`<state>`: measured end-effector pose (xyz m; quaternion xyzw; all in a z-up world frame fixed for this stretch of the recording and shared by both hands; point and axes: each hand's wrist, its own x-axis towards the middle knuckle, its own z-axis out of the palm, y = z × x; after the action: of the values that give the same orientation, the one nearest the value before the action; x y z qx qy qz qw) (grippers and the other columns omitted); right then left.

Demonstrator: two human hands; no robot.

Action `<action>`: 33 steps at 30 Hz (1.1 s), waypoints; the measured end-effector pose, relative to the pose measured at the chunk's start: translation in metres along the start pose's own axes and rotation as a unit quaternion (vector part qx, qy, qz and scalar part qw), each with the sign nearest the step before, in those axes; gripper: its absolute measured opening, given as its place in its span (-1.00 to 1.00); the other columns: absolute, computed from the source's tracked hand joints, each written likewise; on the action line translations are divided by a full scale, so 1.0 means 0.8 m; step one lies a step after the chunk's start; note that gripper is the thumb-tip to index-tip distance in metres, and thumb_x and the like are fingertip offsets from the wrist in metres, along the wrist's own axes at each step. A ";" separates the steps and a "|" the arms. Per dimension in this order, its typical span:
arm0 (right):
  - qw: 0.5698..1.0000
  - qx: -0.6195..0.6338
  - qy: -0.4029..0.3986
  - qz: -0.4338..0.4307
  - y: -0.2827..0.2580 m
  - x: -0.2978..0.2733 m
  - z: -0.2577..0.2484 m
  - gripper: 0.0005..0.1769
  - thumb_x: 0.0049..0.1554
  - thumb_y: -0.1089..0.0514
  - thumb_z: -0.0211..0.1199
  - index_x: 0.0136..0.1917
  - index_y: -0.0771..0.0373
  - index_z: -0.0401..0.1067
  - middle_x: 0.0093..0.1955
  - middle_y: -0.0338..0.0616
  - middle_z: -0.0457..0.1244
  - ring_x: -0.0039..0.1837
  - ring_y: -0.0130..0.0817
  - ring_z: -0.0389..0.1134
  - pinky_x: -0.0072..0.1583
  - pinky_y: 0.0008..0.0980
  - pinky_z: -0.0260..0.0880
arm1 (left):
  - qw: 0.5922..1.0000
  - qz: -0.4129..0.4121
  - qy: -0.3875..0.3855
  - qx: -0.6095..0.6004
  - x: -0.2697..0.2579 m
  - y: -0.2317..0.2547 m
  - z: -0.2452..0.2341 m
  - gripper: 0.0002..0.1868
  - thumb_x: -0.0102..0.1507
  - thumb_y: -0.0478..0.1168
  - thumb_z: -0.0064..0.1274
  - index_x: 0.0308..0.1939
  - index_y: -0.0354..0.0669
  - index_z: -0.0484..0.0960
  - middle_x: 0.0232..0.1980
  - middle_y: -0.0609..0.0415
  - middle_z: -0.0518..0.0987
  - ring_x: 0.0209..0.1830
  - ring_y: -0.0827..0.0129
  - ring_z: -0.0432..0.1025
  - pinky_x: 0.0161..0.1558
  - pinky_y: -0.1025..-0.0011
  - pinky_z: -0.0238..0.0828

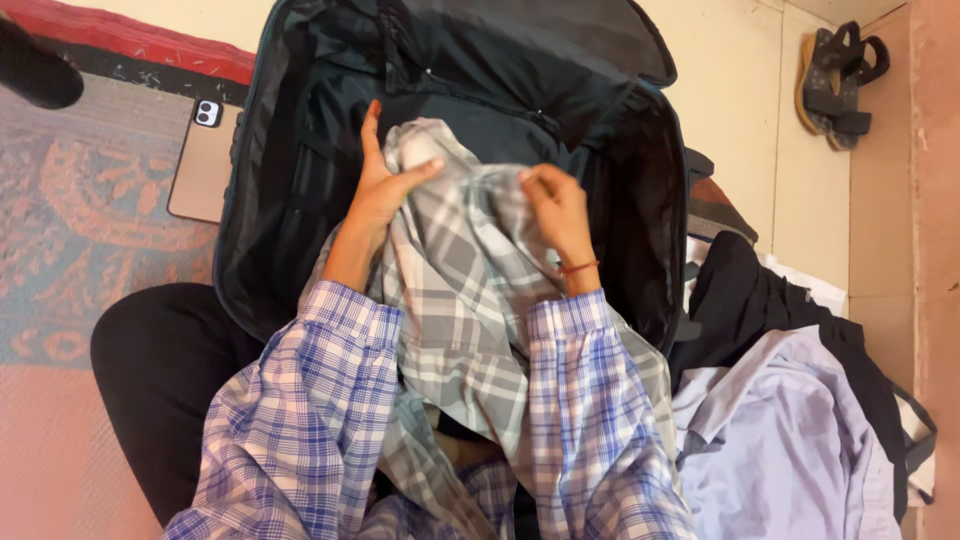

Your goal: The person unzips a suitcase, opens it, and places a plaid shirt inside, buttoning and folding it within the suitcase.

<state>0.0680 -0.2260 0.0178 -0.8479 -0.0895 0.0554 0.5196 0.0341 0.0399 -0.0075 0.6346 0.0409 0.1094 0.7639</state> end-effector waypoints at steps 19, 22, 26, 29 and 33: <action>0.987 0.118 0.072 0.080 0.095 0.036 -0.045 -0.75 0.22 0.12 0.24 -0.17 0.35 0.55 -0.33 -0.39 0.22 -0.26 -0.60 0.16 -0.21 -0.51 0.10 | 0.857 0.304 -0.094 0.406 -0.255 0.121 -0.003 -0.83 0.26 -0.14 0.16 -0.13 -0.05 0.76 0.00 0.12 0.69 -0.01 0.21 0.49 0.16 0.23 0.26; 0.995 0.080 -0.036 0.053 0.065 0.051 -0.057 -0.75 0.18 0.14 0.18 -0.18 0.35 0.55 -0.28 -0.37 0.34 -0.21 -0.61 0.29 -0.14 -0.56 0.26 | 0.878 0.275 0.089 0.381 -0.235 0.172 -0.063 -0.88 0.26 -0.26 0.24 -0.16 -0.21 0.71 -0.03 0.05 0.62 -0.03 0.16 0.45 0.08 0.22 0.35; 0.993 0.046 -0.088 0.056 0.025 0.056 -0.062 -0.76 0.18 0.15 0.20 -0.17 0.34 0.57 -0.28 -0.40 0.35 -0.22 -0.65 0.29 -0.14 -0.59 0.27 | 0.861 0.233 0.253 0.375 -0.219 0.220 -0.093 -0.73 0.23 -0.51 -0.05 -0.03 -0.28 0.62 0.05 -0.02 0.59 0.06 0.11 0.46 0.17 0.30 0.37; 0.992 -0.032 -0.111 0.044 0.017 0.047 -0.047 -0.84 0.11 0.20 0.32 -0.21 0.37 0.55 -0.32 -0.38 0.33 -0.25 -0.65 0.26 -0.17 -0.60 0.26 | 0.889 0.218 0.238 0.326 -0.205 0.233 -0.074 -0.72 0.26 -0.48 -0.04 0.02 -0.23 0.61 0.00 0.01 0.60 0.00 0.23 0.53 0.14 0.38 0.46; 0.982 0.142 -0.107 0.065 0.041 0.036 -0.021 -0.85 0.15 0.21 0.35 -0.22 0.32 0.55 -0.29 -0.41 0.32 -0.24 -0.68 0.23 -0.16 -0.61 0.18 | 0.909 0.259 -0.001 0.327 -0.168 0.197 -0.005 -0.74 0.19 -0.36 0.12 -0.05 -0.04 0.69 -0.09 0.14 0.65 -0.11 0.21 0.58 -0.04 0.33 0.50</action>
<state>0.1025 -0.2487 -0.0037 -0.7588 -0.0804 0.1920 0.6172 -0.1160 0.0414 0.1357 0.8375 -0.0923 0.2831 0.4583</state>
